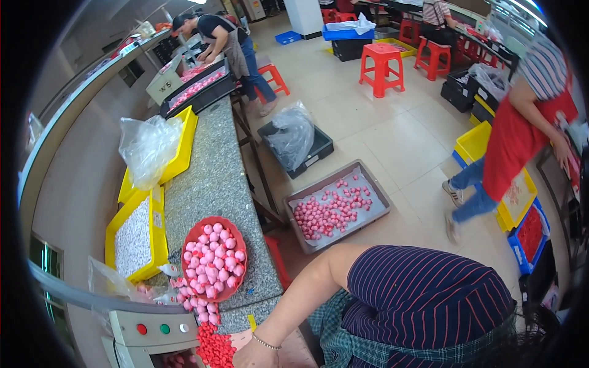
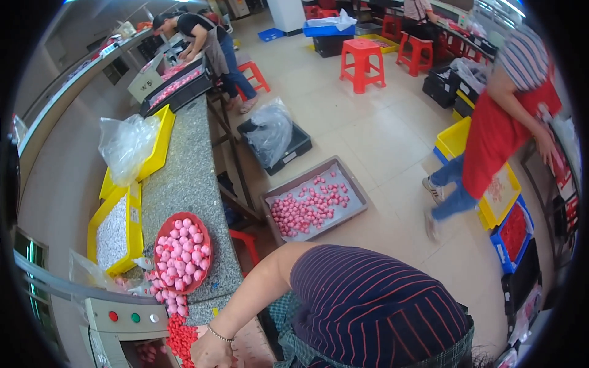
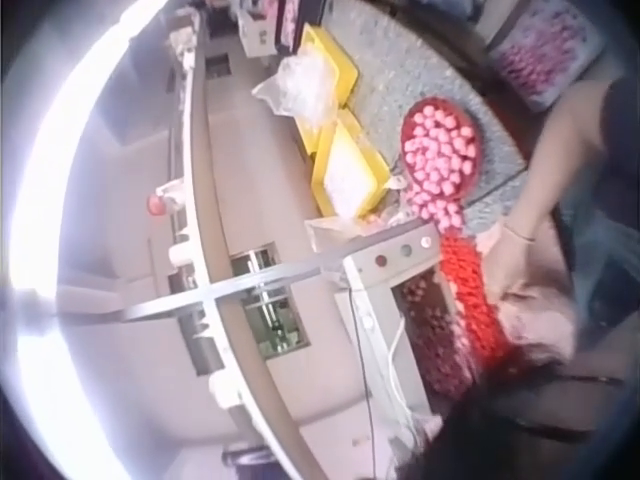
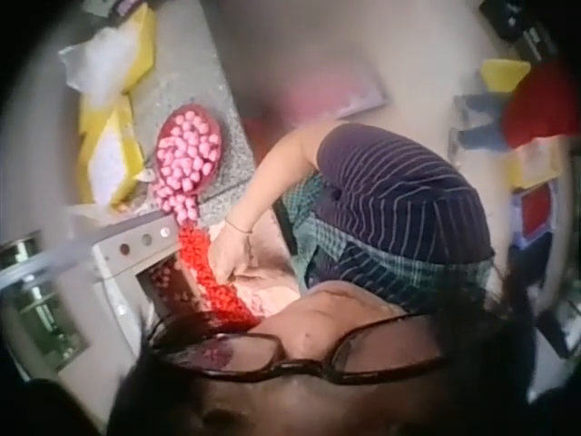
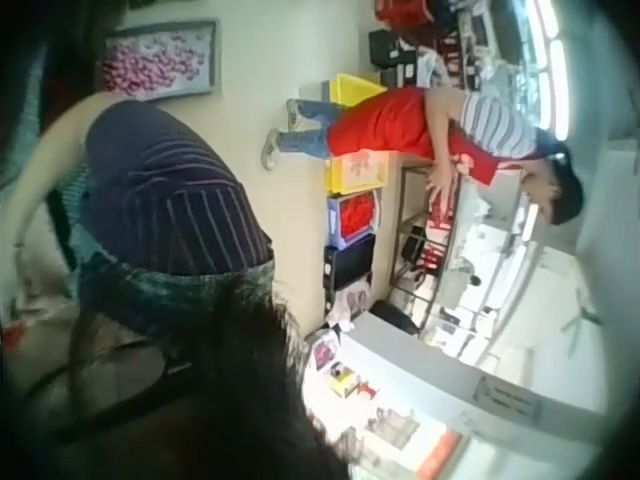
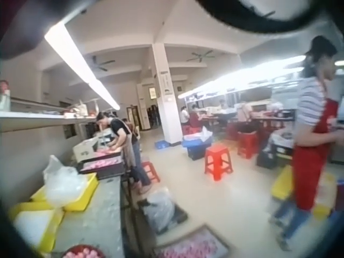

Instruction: Applying adhesive and assembling small pink components onto red toy parts.

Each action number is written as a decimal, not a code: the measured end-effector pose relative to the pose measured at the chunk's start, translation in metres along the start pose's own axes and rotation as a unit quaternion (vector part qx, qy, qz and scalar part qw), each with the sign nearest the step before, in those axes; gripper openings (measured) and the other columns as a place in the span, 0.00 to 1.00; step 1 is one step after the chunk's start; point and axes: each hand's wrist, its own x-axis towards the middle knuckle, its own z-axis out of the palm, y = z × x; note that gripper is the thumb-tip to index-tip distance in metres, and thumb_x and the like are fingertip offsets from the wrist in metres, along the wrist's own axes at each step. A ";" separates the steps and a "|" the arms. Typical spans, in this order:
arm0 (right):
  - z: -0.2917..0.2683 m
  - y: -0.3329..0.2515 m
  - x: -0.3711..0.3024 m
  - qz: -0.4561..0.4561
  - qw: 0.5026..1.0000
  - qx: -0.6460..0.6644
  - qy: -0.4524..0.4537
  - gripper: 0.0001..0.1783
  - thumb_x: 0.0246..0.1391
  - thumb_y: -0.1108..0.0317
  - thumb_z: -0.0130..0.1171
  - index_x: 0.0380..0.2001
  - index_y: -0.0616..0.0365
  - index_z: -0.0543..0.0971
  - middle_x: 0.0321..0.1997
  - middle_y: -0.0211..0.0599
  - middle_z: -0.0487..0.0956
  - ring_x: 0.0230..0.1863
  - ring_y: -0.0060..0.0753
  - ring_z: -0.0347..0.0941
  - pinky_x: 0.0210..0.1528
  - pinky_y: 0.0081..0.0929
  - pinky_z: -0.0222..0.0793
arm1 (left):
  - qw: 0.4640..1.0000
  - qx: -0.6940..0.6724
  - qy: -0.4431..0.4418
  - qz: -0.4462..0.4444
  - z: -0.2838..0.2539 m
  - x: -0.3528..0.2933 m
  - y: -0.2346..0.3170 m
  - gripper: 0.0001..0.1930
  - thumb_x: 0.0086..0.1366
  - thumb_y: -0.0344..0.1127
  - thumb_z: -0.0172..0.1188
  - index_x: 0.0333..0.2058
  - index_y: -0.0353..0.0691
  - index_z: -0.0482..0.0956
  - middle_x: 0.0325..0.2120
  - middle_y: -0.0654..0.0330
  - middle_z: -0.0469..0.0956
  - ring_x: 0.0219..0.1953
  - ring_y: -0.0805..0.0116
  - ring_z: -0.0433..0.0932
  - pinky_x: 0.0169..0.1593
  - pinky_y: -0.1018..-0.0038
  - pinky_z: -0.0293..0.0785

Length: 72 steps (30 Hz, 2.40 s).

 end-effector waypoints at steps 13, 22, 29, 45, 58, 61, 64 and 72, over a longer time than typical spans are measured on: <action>-0.050 -0.012 0.012 0.029 0.984 -0.074 -0.162 0.08 0.54 0.68 0.50 0.30 0.62 0.70 0.17 0.43 0.75 0.21 0.47 0.76 0.22 0.41 0.69 | 0.991 0.007 0.129 -0.028 -0.065 -0.026 -0.022 0.13 0.71 0.36 0.51 0.42 0.29 0.76 0.39 0.55 0.79 0.41 0.68 0.76 0.46 0.74 0.71; -0.081 -0.001 0.038 0.164 0.980 0.047 -0.103 0.05 0.54 0.76 0.56 0.33 0.60 0.70 0.22 0.34 0.78 0.24 0.38 0.80 0.24 0.31 0.72 | 0.989 -0.001 0.134 -0.065 -0.085 -0.025 -0.014 0.08 0.69 0.30 0.52 0.37 0.33 0.78 0.35 0.50 0.79 0.41 0.54 0.78 0.48 0.65 0.73; -0.035 -0.006 0.016 0.110 0.967 0.207 -0.098 0.07 0.56 0.77 0.58 0.37 0.61 0.72 0.32 0.38 0.76 0.30 0.33 0.81 0.30 0.29 0.73 | 0.991 -0.005 0.129 -0.045 -0.084 -0.024 -0.011 0.08 0.69 0.30 0.52 0.38 0.32 0.78 0.36 0.49 0.79 0.42 0.52 0.78 0.48 0.65 0.73; -0.036 -0.016 0.029 0.125 0.980 0.017 -0.152 0.10 0.54 0.72 0.56 0.36 0.60 0.66 0.24 0.42 0.76 0.24 0.51 0.77 0.26 0.41 0.71 | 0.990 0.002 0.136 -0.033 -0.086 -0.019 -0.009 0.07 0.67 0.29 0.56 0.38 0.30 0.77 0.36 0.48 0.79 0.42 0.49 0.78 0.48 0.63 0.73; -0.038 -0.010 0.025 0.147 0.971 0.134 -0.133 0.08 0.53 0.75 0.58 0.34 0.57 0.69 0.23 0.34 0.76 0.24 0.38 0.78 0.26 0.32 0.70 | 0.991 0.009 0.136 0.014 -0.086 -0.020 -0.017 0.08 0.67 0.32 0.57 0.38 0.33 0.78 0.36 0.49 0.79 0.42 0.47 0.77 0.49 0.60 0.73; -0.034 -0.005 0.025 0.101 0.983 0.069 -0.134 0.10 0.48 0.74 0.60 0.33 0.56 0.69 0.22 0.35 0.75 0.23 0.45 0.75 0.25 0.36 0.69 | 0.992 0.006 0.126 -0.006 -0.088 -0.021 -0.017 0.09 0.68 0.33 0.56 0.39 0.33 0.79 0.37 0.49 0.79 0.43 0.47 0.77 0.49 0.60 0.73; -0.031 -0.005 0.027 0.099 0.985 0.047 -0.131 0.11 0.45 0.73 0.60 0.32 0.56 0.69 0.23 0.37 0.74 0.23 0.48 0.74 0.25 0.39 0.68 | 0.993 0.009 0.120 -0.004 -0.089 -0.022 -0.018 0.09 0.68 0.33 0.56 0.40 0.34 0.79 0.37 0.49 0.79 0.44 0.47 0.77 0.49 0.60 0.72; -0.027 -0.006 0.028 0.116 0.981 0.086 -0.130 0.10 0.45 0.73 0.60 0.31 0.57 0.70 0.24 0.37 0.74 0.23 0.47 0.74 0.25 0.39 0.68 | 0.993 0.012 0.118 -0.001 -0.089 -0.024 -0.021 0.09 0.66 0.30 0.55 0.40 0.32 0.79 0.37 0.48 0.78 0.44 0.47 0.76 0.49 0.60 0.72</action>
